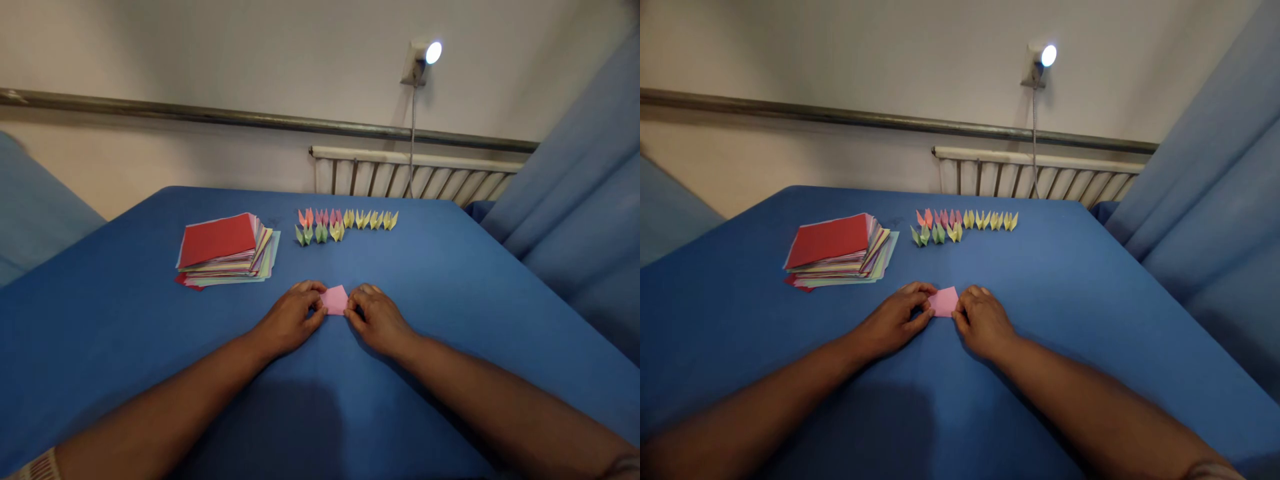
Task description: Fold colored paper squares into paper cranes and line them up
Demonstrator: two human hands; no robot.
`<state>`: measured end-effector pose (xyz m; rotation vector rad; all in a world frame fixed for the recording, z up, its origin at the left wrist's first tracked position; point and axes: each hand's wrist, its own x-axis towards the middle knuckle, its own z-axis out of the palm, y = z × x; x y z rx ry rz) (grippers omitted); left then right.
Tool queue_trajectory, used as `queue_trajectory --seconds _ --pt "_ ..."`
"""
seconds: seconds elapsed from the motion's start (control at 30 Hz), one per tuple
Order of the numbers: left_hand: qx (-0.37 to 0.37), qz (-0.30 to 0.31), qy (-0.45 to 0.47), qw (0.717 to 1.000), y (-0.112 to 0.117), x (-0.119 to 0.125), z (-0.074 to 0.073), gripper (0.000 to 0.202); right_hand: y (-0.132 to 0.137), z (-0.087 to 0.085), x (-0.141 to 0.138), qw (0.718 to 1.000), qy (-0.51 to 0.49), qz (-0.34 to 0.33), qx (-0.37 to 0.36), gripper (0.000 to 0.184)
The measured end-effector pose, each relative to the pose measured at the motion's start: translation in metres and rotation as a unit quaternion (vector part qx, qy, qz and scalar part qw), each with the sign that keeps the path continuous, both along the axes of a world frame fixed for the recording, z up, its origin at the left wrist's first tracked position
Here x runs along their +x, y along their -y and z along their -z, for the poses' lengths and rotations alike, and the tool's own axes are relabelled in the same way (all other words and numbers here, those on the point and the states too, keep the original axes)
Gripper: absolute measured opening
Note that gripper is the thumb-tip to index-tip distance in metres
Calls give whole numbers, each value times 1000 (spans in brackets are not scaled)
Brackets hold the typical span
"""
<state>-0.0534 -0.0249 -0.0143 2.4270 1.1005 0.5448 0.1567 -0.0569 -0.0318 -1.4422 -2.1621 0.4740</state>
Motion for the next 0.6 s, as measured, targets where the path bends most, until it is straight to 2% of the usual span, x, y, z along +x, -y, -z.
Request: queue_trajectory --seconds 0.33,0.6 --pt "37 -28 -38 998 -5 1 3 15 2 -2 -1 1000 18 5 3 10" --pt "26 -31 -39 998 -4 1 2 10 6 -6 2 999 44 -20 20 5"
